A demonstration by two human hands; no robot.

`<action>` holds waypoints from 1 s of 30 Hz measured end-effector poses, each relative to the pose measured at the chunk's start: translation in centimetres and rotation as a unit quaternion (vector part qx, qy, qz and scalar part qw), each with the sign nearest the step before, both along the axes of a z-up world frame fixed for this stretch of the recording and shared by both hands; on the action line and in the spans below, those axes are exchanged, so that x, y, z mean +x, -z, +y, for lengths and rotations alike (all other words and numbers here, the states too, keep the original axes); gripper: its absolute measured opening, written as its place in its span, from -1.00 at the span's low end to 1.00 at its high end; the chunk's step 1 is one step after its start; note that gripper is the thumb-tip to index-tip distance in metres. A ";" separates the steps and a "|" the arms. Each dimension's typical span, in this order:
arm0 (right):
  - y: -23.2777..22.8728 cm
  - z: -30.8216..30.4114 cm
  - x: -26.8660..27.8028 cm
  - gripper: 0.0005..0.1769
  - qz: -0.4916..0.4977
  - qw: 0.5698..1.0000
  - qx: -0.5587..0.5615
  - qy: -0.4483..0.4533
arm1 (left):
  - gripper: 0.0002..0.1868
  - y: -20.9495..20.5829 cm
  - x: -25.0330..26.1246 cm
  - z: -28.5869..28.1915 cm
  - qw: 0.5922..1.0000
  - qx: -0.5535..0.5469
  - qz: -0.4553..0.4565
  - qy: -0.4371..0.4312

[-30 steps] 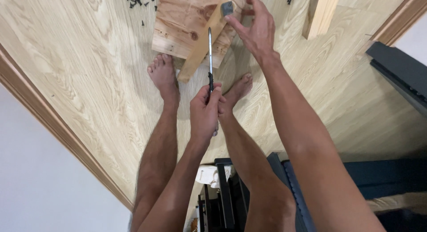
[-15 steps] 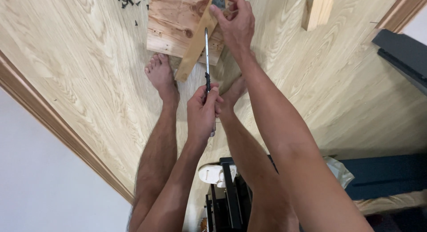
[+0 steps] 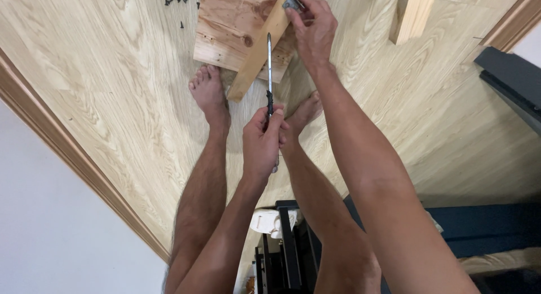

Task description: The person uses a screwdriver to attach a metal bracket to a wooden plank by driving screws into pre-drilled holes. The person repeatedly positions the bracket, inserts screws, and tightens them while working on the floor.

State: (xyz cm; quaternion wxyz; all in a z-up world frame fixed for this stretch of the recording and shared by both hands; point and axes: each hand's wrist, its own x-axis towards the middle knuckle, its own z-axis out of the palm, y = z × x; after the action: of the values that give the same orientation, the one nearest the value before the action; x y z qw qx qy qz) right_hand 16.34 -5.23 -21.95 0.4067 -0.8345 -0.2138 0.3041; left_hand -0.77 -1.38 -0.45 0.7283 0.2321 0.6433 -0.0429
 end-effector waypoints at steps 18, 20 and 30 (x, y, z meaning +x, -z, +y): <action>-0.3 1.1 0.7 -0.76 -0.074 0.995 -0.037 -0.059 | -0.67 -0.1 0.1 0.6 1.000 0.005 -0.001 0.005; -0.4 1.3 0.7 -0.77 -0.073 0.996 -0.011 -0.052 | -0.67 -0.2 0.1 0.6 1.000 0.002 -0.001 0.005; -0.8 1.3 0.8 -0.82 -0.093 0.994 -0.003 -0.061 | -0.68 -0.2 0.1 0.6 1.000 -0.008 -0.003 -0.011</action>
State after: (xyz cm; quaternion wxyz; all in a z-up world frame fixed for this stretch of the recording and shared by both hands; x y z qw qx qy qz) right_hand 17.17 -3.90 -21.17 0.3633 -0.8456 -0.3006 0.2503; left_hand -0.63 -0.83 -0.22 0.7324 0.2193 0.6433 -0.0397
